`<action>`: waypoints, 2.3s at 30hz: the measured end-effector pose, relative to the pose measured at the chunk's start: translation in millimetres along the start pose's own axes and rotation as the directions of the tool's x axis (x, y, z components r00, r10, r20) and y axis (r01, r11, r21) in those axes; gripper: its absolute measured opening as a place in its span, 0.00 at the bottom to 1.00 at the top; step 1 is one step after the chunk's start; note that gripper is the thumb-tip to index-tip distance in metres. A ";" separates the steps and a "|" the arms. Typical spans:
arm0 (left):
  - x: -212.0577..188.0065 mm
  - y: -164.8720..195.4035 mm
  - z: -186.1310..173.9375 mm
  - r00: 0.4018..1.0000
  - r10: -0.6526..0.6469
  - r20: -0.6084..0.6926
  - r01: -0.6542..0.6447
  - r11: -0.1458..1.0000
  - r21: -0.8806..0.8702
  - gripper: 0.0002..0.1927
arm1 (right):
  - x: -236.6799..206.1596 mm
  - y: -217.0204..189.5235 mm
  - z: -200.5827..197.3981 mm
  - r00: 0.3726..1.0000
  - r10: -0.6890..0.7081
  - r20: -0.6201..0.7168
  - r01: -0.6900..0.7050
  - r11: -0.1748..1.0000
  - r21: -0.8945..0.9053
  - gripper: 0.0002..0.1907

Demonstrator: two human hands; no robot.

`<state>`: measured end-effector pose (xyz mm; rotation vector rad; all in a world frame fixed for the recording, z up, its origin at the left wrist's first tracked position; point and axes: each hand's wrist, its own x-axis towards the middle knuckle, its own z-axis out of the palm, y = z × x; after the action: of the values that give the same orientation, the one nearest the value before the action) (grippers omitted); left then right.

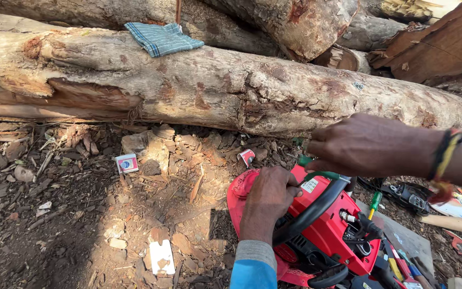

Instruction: The person uses a green T-handle wrench to tighten a bolt on the engine casing of a red chainsaw. The chainsaw is placed on a red cloth on the ground next to a large log. The person adjusts the tool and continues to tighten the bolt.

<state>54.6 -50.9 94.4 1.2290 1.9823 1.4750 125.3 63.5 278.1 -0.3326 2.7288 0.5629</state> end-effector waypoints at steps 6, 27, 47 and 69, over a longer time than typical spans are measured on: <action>-0.6 2.2 -3.1 0.998 -0.049 0.029 0.049 0.999 0.007 0.09 | 15.7 -18.6 -3.8 0.646 0.609 0.460 -0.755 0.425 0.499 0.34; 0.4 -3.1 -4.0 0.998 -0.063 0.008 0.063 0.998 -0.020 0.09 | 4.0 19.5 5.1 0.984 -0.146 0.100 0.150 0.988 -0.034 0.21; 2.3 -3.8 -6.2 0.997 -0.076 0.017 0.076 0.997 -0.023 0.10 | 14.1 14.3 9.0 0.884 0.364 0.294 -0.407 0.908 0.100 0.22; 6.2 -5.2 -3.8 0.995 -0.084 0.061 0.086 0.996 -0.029 0.10 | 8.7 8.9 4.9 0.989 -0.150 0.004 0.150 0.988 -0.028 0.29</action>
<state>46.3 -48.4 92.3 1.1470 1.9405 1.4070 116.1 72.2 273.7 -0.5390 2.6677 0.5600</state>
